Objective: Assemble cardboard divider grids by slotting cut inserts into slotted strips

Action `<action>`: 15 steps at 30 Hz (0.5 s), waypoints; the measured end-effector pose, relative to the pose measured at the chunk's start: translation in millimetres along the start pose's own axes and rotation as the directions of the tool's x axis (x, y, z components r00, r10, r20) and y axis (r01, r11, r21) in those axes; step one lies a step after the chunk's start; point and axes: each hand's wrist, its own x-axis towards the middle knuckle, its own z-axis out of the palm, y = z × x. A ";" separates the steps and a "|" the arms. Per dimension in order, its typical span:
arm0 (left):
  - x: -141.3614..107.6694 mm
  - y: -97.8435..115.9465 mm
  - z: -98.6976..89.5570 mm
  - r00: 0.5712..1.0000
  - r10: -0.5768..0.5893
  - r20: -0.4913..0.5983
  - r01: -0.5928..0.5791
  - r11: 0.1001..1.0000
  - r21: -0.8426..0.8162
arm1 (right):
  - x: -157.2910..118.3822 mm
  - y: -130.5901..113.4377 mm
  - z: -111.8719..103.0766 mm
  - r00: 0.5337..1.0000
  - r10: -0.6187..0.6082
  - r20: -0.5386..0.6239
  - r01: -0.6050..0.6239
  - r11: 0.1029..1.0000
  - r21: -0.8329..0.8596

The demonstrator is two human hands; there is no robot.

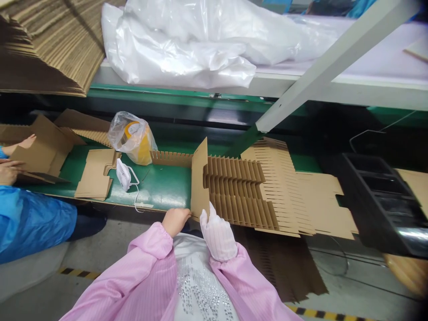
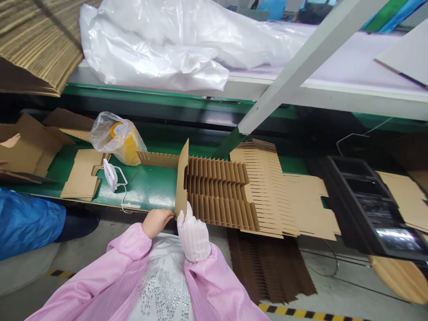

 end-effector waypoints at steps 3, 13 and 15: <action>-0.5 1.2 -0.8 1.000 -0.001 -0.001 0.001 1.000 0.000 | 1.8 -0.9 1.9 0.999 -0.031 0.006 0.032 0.998 -0.047; -0.4 -2.0 3.2 1.000 -0.012 -0.018 0.011 0.999 -0.050 | 14.1 -8.4 14.2 0.995 -0.090 0.036 0.093 0.991 -0.096; -0.2 -4.0 3.1 0.999 -0.010 -0.033 0.006 0.994 -0.105 | 14.6 -11.5 14.4 0.997 -0.065 0.046 0.069 0.994 -0.086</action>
